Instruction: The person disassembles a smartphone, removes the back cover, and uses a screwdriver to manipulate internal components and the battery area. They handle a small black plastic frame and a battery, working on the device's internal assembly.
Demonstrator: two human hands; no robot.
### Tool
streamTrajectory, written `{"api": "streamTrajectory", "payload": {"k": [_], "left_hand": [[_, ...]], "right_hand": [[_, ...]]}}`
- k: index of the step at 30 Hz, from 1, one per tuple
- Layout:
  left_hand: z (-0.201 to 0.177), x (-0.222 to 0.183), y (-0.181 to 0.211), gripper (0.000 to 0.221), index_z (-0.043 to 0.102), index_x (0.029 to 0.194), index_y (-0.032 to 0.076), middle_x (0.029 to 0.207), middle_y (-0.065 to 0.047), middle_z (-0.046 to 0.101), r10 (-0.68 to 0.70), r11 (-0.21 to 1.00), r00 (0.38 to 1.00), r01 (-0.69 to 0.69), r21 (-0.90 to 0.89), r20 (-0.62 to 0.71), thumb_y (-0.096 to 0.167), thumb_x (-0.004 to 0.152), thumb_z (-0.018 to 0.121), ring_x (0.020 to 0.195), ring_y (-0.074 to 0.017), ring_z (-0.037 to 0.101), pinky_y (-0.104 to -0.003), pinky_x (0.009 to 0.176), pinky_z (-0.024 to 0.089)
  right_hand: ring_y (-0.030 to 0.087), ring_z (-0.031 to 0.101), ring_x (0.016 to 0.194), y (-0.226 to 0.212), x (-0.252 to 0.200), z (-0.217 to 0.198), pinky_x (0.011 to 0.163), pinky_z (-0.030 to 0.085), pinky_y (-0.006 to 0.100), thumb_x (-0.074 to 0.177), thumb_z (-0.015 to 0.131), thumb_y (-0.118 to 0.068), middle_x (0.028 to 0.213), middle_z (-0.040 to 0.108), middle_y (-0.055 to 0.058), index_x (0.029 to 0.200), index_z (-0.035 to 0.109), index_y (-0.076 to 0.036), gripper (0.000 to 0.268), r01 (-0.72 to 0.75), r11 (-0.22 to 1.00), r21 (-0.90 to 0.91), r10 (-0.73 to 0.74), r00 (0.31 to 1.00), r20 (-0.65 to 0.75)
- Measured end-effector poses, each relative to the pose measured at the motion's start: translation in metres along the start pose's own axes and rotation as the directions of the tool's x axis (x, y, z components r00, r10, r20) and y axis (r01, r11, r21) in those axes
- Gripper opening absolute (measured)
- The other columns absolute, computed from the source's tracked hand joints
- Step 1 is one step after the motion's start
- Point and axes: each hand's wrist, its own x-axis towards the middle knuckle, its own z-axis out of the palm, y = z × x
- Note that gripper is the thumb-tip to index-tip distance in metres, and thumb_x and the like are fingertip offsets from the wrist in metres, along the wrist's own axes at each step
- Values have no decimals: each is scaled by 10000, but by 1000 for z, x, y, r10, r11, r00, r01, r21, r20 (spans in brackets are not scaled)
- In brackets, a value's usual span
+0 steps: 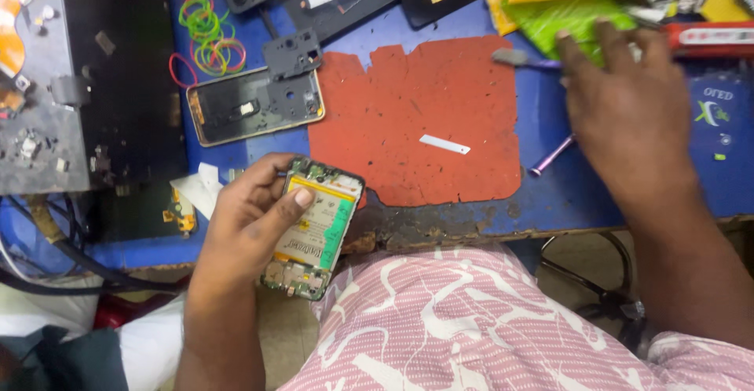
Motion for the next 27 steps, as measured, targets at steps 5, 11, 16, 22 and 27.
{"api": "streamTrajectory", "payload": {"k": [5, 11, 16, 22, 27], "left_hand": [[5, 12, 7, 294, 618, 1257, -28, 1055, -67, 740, -2, 995, 999, -3, 98, 52, 52, 975, 646, 942, -94, 688, -257, 823, 563], [21, 31, 22, 245, 624, 1193, 0, 886, -25, 701, 29, 877, 991, -86, 472, 127, 90, 971, 674, 793, -63, 601, -263, 694, 518], [33, 38, 40, 190, 658, 1125, 23, 821, -125, 699, 20, 741, 983, -137, 657, 184, 120, 962, 672, 691, -211, 633, -344, 641, 511], [55, 55, 39, 273, 659, 1178, 54, 896, -220, 716, 52, 586, 956, -264, 766, 289, 106, 910, 674, 864, -429, 677, -501, 698, 523], [78, 73, 28, 284, 675, 1162, 79, 875, -221, 723, 9, 475, 943, -296, 829, 332, 115, 881, 685, 861, -438, 681, -569, 707, 503]], "right_hand": [[263, 657, 1122, -33, -18, 1, 966, 566, 399, 998, 706, -59, 1229, 695, 63, 1146, 730, -70, 151, 93, 937, 337, -91, 996, -23], [315, 635, 934, -84, -8, 3, 784, 545, 427, 901, 722, -89, 980, 668, 98, 1000, 723, -53, 105, 38, 877, 479, -91, 992, 88], [327, 635, 952, -80, 7, -2, 759, 540, 462, 817, 747, -115, 932, 656, 105, 900, 679, -58, 121, -38, 865, 500, -90, 970, 228], [329, 653, 908, -56, -7, 6, 761, 543, 452, 848, 745, -58, 927, 662, 132, 925, 652, -35, 123, -53, 838, 544, -49, 984, 173], [188, 702, 790, -22, -33, 2, 690, 552, 291, 945, 761, 31, 934, 704, 126, 1013, 682, 11, 105, -228, 765, 603, 194, 973, 123]]}}
